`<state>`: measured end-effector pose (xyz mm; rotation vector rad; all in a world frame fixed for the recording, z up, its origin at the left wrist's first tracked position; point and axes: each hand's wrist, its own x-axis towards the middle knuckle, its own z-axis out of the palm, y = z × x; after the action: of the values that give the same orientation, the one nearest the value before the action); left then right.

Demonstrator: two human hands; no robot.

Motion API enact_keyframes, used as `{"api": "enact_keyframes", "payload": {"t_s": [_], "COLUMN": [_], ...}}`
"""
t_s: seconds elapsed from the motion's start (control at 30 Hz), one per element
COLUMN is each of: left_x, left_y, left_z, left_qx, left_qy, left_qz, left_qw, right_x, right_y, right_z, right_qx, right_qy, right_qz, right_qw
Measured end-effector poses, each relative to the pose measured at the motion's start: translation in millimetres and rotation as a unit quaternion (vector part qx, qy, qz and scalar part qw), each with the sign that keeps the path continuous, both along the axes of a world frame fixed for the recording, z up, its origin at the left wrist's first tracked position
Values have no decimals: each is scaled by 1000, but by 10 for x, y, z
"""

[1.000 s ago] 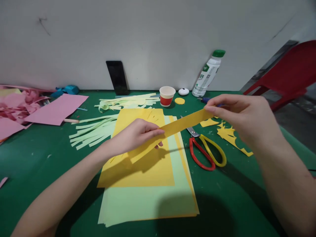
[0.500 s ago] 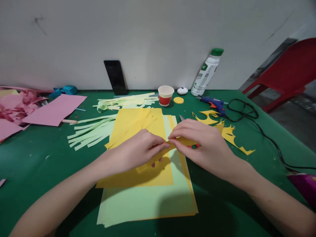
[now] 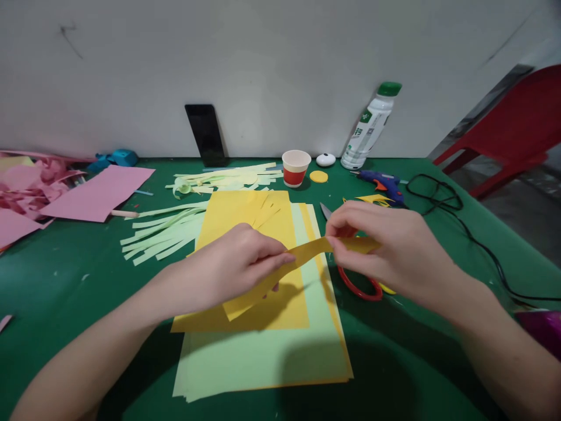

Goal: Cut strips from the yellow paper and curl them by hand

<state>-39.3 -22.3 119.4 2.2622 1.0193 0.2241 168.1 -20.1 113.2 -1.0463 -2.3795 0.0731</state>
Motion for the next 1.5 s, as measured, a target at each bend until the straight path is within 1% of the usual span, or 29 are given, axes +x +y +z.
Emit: {"api": "enact_keyframes", "payload": {"t_s": [0.17, 0.3, 0.4, 0.5, 0.57, 0.6, 0.67, 0.77, 0.8, 0.87, 0.97, 1.03, 1.1, 1.2, 1.3, 1.4, 1.5], "left_x": [-94, -144, -161, -164, -154, -145, -117, -65, -49, -19, 23, 55, 88, 129, 146, 132, 89], "left_y": [21, 31, 34, 43, 53, 57, 63, 60, 58, 57, 64, 69, 71, 68, 69, 92, 158], "left_z": [95, 135, 138, 118, 94, 79, 45, -27, -57, -123, -221, -273, -313, -350, -366, -365, -344], "left_qx": [11, 0, 5, 30, 43, 46, 49, 71, 89, 138, 212, 248, 264, 262, 246, 222, 206], "left_qy": [13, 7, 9, 27, 35, 39, 50, 64, 62, 57, 46, 27, 3, -18, -21, -27, -37], "left_qz": [11, 27, 37, 37, 32, 27, 19, 3, 0, 3, 25, 27, 12, -9, -8, 8, 42], "left_qw": [1000, 1000, 999, 998, 998, 998, 997, 995, 994, 989, 976, 968, 964, 965, 969, 975, 977], "right_x": [147, 274, 376, 452, 459, 442, 365, 178, 112, -5, -118, -154, -173, -190, -197, -194, -180], "right_y": [78, 138, 191, 246, 264, 260, 219, 87, 36, -54, -126, -132, -123, -109, -102, -93, -66], "right_z": [53, 72, 81, 84, 87, 88, 87, 59, 41, 2, -49, -69, -80, -102, -140, -165, -141], "right_qx": [5, 0, 7, 27, 45, 44, 19, -24, -30, -82, -150, -167, -177, -195, -200, -199, -209], "right_qy": [-15, -23, -28, -51, -61, -63, -61, -71, -96, -160, -215, -227, -229, -215, -199, -188, -186], "right_qz": [-39, -76, -106, -167, -205, -209, -168, -49, -22, 3, 0, -18, -36, -57, -59, -54, -64], "right_qw": [999, 997, 994, 984, 976, 975, 984, 996, 995, 984, 965, 959, 956, 955, 958, 960, 958]}}
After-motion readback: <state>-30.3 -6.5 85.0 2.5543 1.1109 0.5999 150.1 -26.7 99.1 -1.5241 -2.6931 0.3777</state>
